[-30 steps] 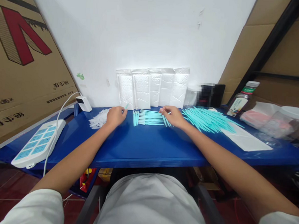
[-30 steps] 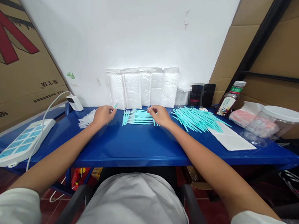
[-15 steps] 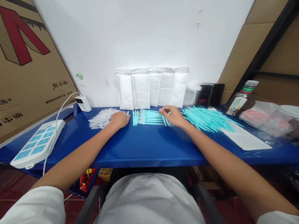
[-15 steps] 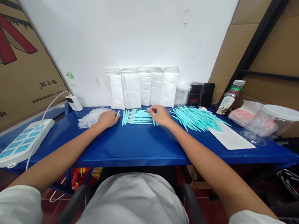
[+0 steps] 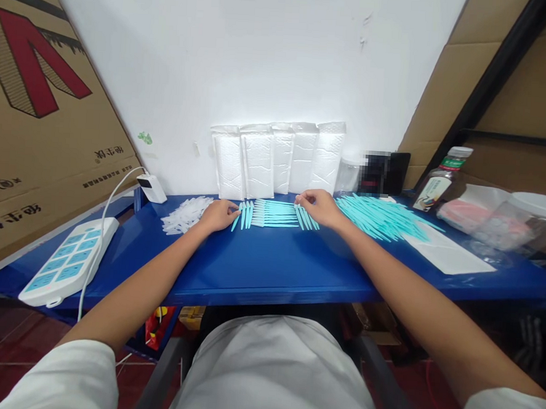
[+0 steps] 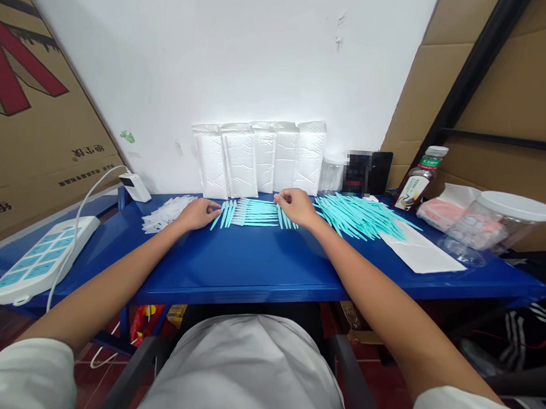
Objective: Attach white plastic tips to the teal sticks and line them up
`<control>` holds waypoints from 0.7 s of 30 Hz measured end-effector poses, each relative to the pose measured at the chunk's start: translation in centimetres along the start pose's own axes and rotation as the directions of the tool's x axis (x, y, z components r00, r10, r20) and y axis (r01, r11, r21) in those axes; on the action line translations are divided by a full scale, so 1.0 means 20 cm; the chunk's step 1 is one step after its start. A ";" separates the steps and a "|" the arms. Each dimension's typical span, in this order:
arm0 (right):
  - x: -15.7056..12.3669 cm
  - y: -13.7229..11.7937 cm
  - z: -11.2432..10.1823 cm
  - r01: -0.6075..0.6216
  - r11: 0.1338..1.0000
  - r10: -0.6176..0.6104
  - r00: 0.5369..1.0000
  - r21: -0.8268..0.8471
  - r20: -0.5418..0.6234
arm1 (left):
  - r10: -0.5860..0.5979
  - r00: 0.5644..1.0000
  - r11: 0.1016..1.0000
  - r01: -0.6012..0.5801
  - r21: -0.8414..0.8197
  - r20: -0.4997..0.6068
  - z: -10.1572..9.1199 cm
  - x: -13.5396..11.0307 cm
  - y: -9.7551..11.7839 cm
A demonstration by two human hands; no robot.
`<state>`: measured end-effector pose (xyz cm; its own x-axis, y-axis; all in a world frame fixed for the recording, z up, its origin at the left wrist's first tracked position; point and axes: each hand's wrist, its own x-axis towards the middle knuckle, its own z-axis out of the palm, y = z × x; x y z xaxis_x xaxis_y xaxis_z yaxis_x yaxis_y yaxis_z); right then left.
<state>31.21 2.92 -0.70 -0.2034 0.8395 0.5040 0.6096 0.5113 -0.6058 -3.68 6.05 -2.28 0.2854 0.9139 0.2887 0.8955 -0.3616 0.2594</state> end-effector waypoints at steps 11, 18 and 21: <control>0.00 0.00 -0.03 -0.054 0.997 0.053 0.998 -0.054 -0.022 | -0.030 0.999 0.996 0.029 0.080 0.013 0.02 0.00 0.04; 0.02 0.07 -0.19 -0.267 0.867 0.181 0.955 -0.420 -0.235 | -0.054 0.999 0.996 0.054 0.071 0.002 0.00 0.00 0.04; 0.01 0.15 -0.26 -0.385 0.693 0.330 0.921 -0.610 -0.207 | -0.079 0.996 0.982 0.087 0.166 -0.052 -0.06 0.00 0.01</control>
<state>37.02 3.69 0.80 0.1725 0.9038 0.3915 0.9677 -0.0814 -0.2385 -3.86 5.78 -1.08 0.1957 0.9288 0.3146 0.9611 -0.2455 0.1269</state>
